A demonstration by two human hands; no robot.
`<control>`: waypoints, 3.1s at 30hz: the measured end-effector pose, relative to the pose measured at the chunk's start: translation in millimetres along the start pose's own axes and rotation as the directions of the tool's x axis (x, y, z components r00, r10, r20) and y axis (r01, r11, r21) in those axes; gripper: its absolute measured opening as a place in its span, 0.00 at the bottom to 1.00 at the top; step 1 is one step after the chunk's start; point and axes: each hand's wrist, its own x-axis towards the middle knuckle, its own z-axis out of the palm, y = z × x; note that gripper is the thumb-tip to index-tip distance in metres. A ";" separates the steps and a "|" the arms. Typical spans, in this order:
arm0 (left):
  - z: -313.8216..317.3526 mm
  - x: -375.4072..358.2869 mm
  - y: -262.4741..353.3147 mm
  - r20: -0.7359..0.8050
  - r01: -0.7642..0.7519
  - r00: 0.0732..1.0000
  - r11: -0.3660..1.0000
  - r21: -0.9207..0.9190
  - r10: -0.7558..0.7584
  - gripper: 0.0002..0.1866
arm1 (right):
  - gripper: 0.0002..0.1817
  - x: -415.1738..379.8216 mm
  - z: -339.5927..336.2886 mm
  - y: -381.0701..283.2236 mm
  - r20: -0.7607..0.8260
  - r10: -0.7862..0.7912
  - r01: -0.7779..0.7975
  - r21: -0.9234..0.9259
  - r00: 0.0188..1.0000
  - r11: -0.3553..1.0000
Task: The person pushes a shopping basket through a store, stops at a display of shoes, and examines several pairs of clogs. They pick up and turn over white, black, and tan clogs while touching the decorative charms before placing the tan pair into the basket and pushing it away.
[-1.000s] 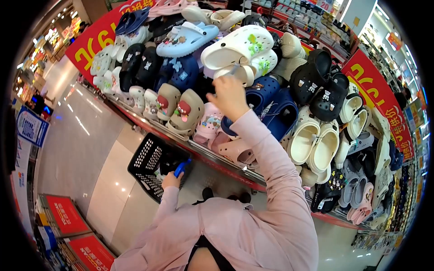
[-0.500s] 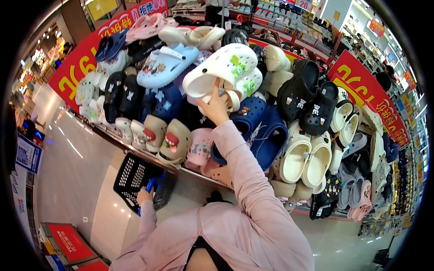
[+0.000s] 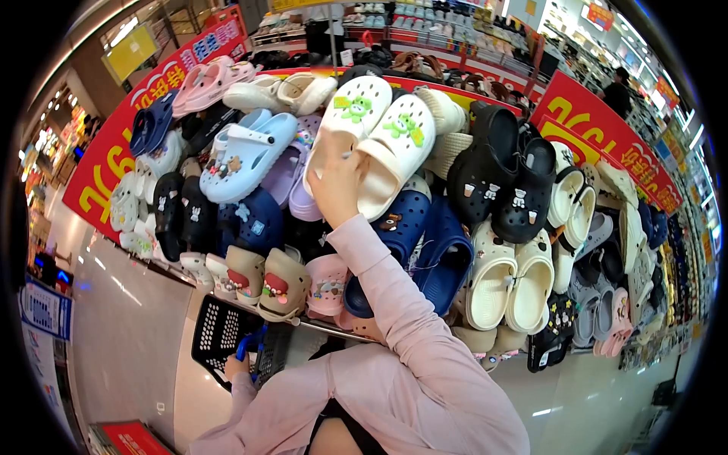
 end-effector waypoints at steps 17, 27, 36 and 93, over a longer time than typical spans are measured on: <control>-215.2 59.1 137.0 0.342 -0.627 0.667 0.747 -0.221 0.661 0.28 | 0.39 10.1 -3.8 21.3 -0.160 0.165 -0.186 -0.126 0.973 0.975; -239.8 -9.5 231.3 -0.025 -0.626 0.331 0.200 -0.754 0.943 0.25 | 0.35 37.2 -192.7 26.2 -0.379 0.039 0.106 0.354 0.925 0.929; -237.2 -44.2 268.0 0.210 -0.437 0.300 0.330 -0.837 0.930 0.22 | 0.23 59.0 -384.4 163.6 -0.516 0.102 -0.395 -0.499 0.851 0.771; -200.3 -128.3 344.4 -0.318 -0.129 0.318 -0.292 -0.948 0.893 0.48 | 0.46 -133.4 -179.2 42.4 -0.087 0.470 -0.323 0.616 0.878 0.718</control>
